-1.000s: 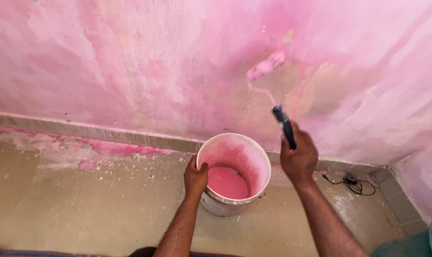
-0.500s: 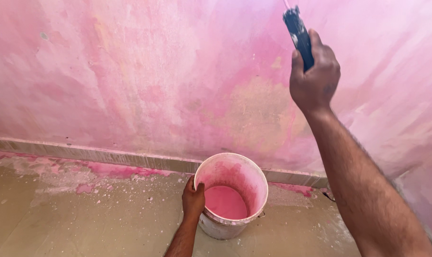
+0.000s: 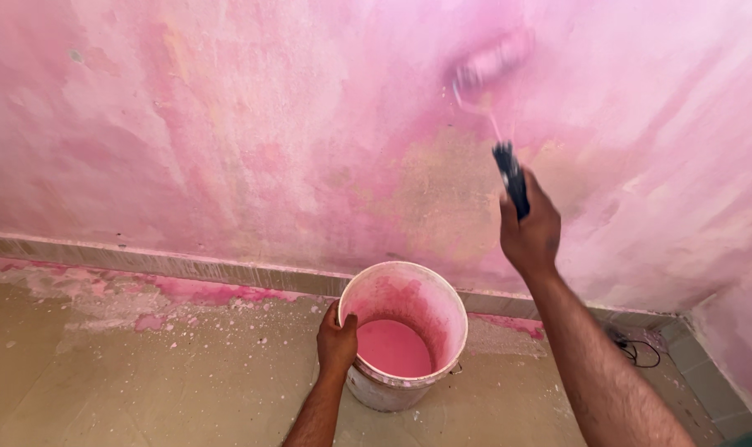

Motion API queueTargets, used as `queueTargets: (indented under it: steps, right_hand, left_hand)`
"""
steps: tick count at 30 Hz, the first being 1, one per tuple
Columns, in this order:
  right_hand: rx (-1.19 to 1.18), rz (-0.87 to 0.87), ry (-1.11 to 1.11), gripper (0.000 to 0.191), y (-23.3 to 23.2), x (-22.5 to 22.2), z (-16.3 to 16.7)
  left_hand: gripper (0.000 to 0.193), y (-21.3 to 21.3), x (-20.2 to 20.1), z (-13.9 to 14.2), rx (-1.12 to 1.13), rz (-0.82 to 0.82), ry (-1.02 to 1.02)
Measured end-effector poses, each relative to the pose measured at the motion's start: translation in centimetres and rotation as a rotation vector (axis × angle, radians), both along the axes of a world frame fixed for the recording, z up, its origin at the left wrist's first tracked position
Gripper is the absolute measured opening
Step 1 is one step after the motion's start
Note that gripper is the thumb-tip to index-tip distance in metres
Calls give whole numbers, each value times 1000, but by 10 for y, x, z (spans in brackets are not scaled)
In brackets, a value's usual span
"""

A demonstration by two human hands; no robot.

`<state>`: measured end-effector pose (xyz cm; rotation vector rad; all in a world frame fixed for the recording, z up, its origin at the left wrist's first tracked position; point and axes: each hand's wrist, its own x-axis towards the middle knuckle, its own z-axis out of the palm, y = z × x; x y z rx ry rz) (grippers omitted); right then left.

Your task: The person sits on the floor and paints a wall pink using a paint roller. They repeatedly dip the roller into a bucket of pink paint, roll excess paint against the bucket rim, and apply the paint to the wall in vertical strokes.

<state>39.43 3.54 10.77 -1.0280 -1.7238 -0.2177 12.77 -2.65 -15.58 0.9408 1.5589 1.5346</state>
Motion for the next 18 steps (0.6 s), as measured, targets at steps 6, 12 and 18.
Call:
queueTargets:
  steps: [6,12,18]
  right_hand:
    - [-466,-208,-3,47,-19,72,-76]
    - [-387,-403,-294,52,-30,164,-120]
    - [-326,-426,-456,55,-21,157,-104]
  left_hand:
    - [48,0,-2,-2,6,9,29]
    - [45,-2,-1,4,6,-3,31]
    - [45,-5,-1,9,-21,-7,16]
